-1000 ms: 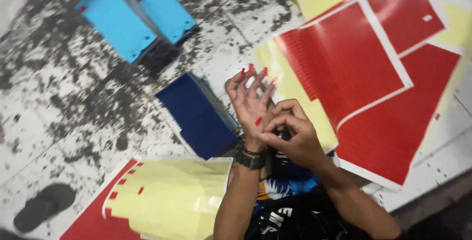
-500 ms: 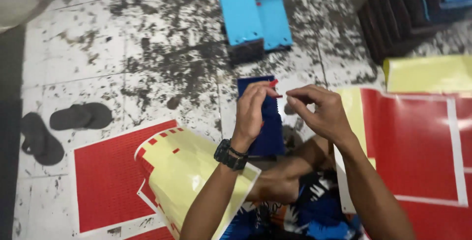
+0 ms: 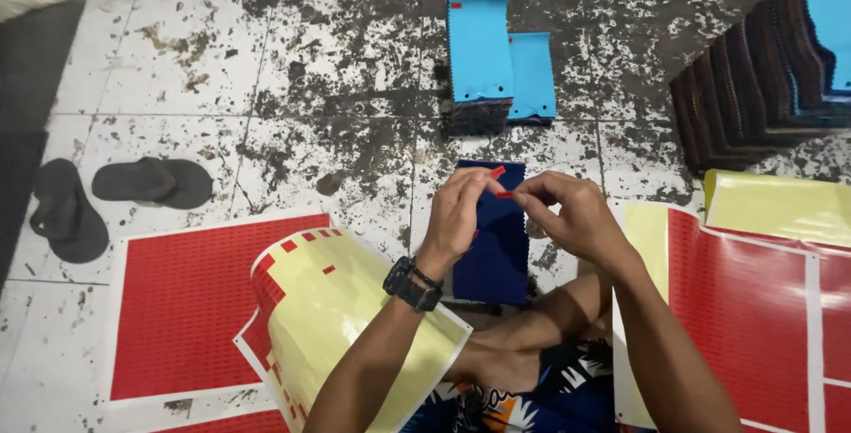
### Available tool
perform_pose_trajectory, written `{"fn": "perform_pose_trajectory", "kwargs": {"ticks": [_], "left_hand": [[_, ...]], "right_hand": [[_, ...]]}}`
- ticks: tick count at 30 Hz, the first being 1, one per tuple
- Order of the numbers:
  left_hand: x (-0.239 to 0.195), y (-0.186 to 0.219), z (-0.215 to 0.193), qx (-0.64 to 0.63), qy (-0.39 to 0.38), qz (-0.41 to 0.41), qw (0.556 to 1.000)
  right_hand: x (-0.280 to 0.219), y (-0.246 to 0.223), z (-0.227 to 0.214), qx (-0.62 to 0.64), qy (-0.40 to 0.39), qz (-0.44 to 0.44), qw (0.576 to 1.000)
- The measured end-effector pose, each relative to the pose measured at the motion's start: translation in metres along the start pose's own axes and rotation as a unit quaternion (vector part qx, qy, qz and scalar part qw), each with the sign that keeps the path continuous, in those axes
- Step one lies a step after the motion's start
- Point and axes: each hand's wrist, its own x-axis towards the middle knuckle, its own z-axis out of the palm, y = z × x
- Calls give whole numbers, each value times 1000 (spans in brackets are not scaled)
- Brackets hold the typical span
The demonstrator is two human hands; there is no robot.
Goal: The person sits on the floor and assembles notebooks by peeling red adhesive strips from a yellow backing sheet and applying them to the spine of a stack of colorful pages. The person repeats this process for multiple stacks, securing the pages together.
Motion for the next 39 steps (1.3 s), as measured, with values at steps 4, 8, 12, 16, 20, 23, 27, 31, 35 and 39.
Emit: {"fn": "perform_pose_trajectory", "kwargs": {"ticks": [4,8,12,16,20,23,27,31,35,39], "left_hand": [[1,11,-1,-21,35,11,999],[14,-28,-22,189,90,95,973],[26,-93,-28,399,73,219,887],[25,-90,-27,445,103,252,853],[26,-100,-25,475,93,252,838],[23,-94,-23,475,94,246,840],[25,-104,-22,474,98,249,839],[26,-108,-22,478,100,249,836],[27,-108,-21,502,92,240,825],[26,-111,-19,547,88,228,801]], "right_hand": [[11,25,6,-15,-11,34,999],[26,54,17,-56,3,46,997],[46,69,45,-116,-64,33,991],[66,82,66,-124,-75,30,989],[74,105,80,-132,-71,42,988],[75,122,86,-142,-63,51,987],[74,131,87,-155,-60,58,984],[74,134,89,-153,-56,64,985],[76,131,93,-168,-48,89,981],[80,156,108,-196,-34,103,975]]}}
